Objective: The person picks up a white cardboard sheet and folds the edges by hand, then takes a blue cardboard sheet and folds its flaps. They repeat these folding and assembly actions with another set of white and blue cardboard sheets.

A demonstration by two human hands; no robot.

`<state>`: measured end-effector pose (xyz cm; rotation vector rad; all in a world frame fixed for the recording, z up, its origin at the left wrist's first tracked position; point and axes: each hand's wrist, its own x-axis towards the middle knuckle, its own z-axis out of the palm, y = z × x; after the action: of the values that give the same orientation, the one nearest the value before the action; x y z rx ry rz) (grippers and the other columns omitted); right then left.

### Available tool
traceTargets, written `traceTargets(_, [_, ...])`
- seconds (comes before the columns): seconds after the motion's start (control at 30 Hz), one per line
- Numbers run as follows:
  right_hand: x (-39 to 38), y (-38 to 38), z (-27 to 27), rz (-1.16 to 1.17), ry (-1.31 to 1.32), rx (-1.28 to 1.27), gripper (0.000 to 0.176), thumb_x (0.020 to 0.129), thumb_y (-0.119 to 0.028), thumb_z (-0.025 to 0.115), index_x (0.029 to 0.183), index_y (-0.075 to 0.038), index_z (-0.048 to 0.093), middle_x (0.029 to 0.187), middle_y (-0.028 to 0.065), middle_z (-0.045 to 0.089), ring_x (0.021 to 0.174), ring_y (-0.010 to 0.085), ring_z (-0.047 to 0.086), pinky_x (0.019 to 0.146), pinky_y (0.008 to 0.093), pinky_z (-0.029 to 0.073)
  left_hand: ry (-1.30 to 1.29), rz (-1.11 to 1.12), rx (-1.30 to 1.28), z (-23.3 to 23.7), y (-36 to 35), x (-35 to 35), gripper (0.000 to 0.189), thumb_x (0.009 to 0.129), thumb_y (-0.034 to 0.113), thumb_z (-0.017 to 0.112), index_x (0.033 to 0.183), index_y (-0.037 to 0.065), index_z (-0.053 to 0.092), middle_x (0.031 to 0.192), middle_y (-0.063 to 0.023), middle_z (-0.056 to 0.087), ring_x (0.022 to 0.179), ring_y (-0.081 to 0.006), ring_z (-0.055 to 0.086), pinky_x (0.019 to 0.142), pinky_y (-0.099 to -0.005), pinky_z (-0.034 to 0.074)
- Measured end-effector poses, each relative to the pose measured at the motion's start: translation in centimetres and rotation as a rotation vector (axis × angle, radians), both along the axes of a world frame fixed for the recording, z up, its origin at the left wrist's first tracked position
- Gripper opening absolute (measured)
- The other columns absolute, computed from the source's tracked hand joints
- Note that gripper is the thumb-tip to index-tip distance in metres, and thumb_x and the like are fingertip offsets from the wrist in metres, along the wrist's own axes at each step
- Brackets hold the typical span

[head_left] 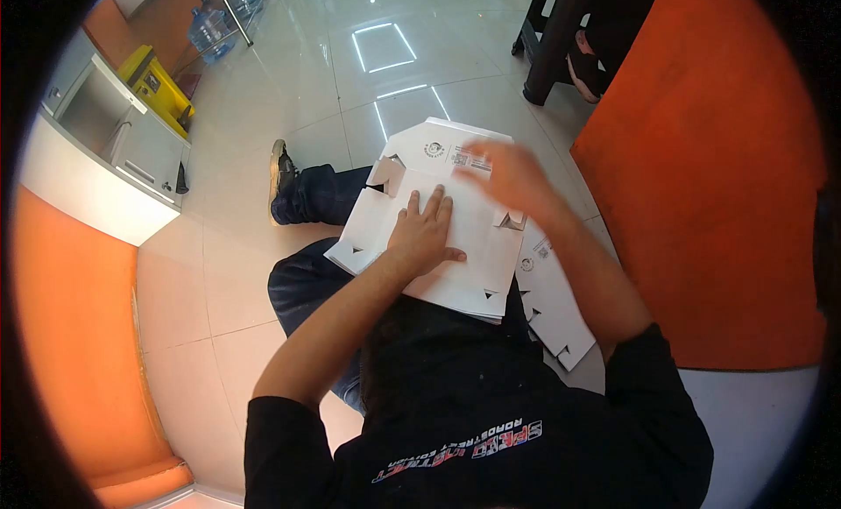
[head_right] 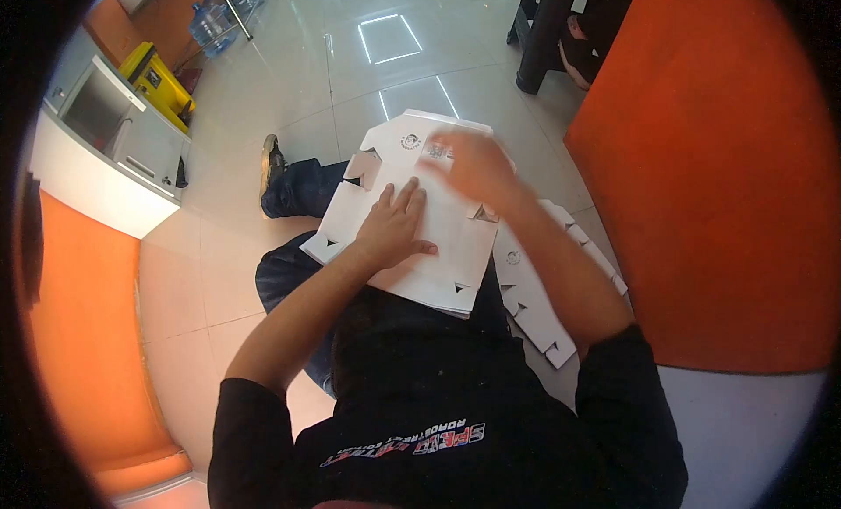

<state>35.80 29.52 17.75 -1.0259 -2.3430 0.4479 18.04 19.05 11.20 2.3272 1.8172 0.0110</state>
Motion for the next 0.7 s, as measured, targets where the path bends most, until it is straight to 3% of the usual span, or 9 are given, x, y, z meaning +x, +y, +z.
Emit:
traceTargets(0.1, [0.6,10.4,-1.2,-0.164,-0.089,0.163,0.051,0.091,-0.043,0.075,0.126,-0.006,0.07,0.126,0.0184,0.07,0.114,0.0332,0.067,0.096,0.0416,0.053,-0.035,0.028,-0.045,0.9,0.6,0.1,0.121,0.071,0.062,0.083,0.159,0.002,0.028,0.168,-0.0171,0.021,0.147,-0.0524,0.028,0.112,-0.0581,0.042])
traceTargets(0.17, [0.1,15.8,-4.3,-0.128,-0.195,-0.308,0.061,0.087,-0.05,0.077,0.13,-0.007,0.068,0.133,0.0207,0.066,0.122,0.0347,0.063,0.1,0.0434,0.052,-0.05,0.034,-0.055,1.0,1.1,-0.1,0.125,0.066,0.063,0.085,0.159,0.002,0.027,0.169,-0.0161,0.021,0.147,-0.0516,0.028,0.112,-0.0577,0.042])
traceTargets(0.2, [-0.4,16.1,-3.6,-0.124,-0.184,-0.298,0.061,0.087,-0.05,0.077,0.13,-0.007,0.068,0.133,0.0207,0.066,0.122,0.0347,0.063,0.1,0.0434,0.052,-0.061,0.055,-0.075,1.0,1.1,0.0,0.129,0.064,0.063,0.087,0.16,0.003,0.026,0.169,-0.0153,0.02,0.147,-0.0513,0.028,0.114,-0.0574,0.041])
traceTargets(0.27, [-1.2,16.4,-2.5,0.041,-0.567,-0.549,0.069,0.083,-0.053,0.08,0.13,-0.005,0.068,0.13,0.0217,0.067,0.122,0.0345,0.063,0.099,0.0434,0.051,-0.067,0.082,-0.094,0.7,1.2,-0.1,0.132,0.061,0.064,0.088,0.16,0.003,0.026,0.17,-0.0144,0.019,0.147,-0.051,0.027,0.115,-0.0571,0.039])
traceTargets(0.3, [-1.6,16.0,-2.2,0.04,-0.589,-0.524,0.068,0.079,-0.048,0.085,0.127,-0.003,0.069,0.12,0.0205,0.072,0.111,0.0315,0.068,0.093,0.0414,0.055,-0.068,0.074,-0.072,0.3,1.2,-0.2,0.132,0.06,0.064,0.089,0.16,0.004,0.025,0.17,-0.0146,0.019,0.147,-0.0503,0.027,0.115,-0.0568,0.039])
traceTargets(0.43, [-2.0,14.7,1.0,0.125,-0.504,-0.527,0.063,0.075,-0.038,0.089,0.123,-0.002,0.071,0.109,0.0174,0.076,0.098,0.0291,0.073,0.085,0.0401,0.057,-0.065,0.019,-0.004,-0.1,0.8,-0.6,0.133,0.062,0.067,0.087,0.16,0.004,0.024,0.169,-0.0193,0.017,0.147,-0.0509,0.027,0.121,-0.0514,0.03])
traceTargets(0.53, [-2.4,12.8,4.0,0.207,-0.502,-0.454,0.059,0.071,-0.028,0.089,0.119,0.0,0.071,0.101,0.0159,0.077,0.088,0.0266,0.074,0.079,0.0394,0.058,-0.106,0.003,0.054,-0.5,0.5,-0.6,0.133,0.06,0.065,0.089,0.16,0.004,0.025,0.169,-0.0179,0.016,0.148,-0.0477,0.027,0.121,-0.0509,0.031])
traceTargets(0.6, [-2.4,10.3,5.0,0.315,-0.428,-0.183,0.042,0.074,-0.02,0.083,0.11,0.0,0.072,0.099,0.0197,0.076,0.088,0.0305,0.074,0.078,0.041,0.058,-0.14,0.009,0.052,0.0,0.3,-0.6,0.133,0.059,0.063,0.089,0.16,0.005,0.025,0.169,-0.0172,0.017,0.149,-0.0467,0.027,0.121,-0.0508,0.032])
traceTargets(0.7, [-2.9,6.8,3.9,0.254,-0.397,0.113,0.028,0.077,-0.013,0.078,0.101,-0.002,0.071,0.094,0.0217,0.074,0.086,0.0373,0.072,0.075,0.0437,0.057,-0.195,0.02,0.04,0.6,0.3,-0.6,0.131,0.059,0.06,0.091,0.161,0.008,0.027,0.167,-0.0161,0.018,0.149,-0.045,0.026,0.12,-0.0508,0.034])
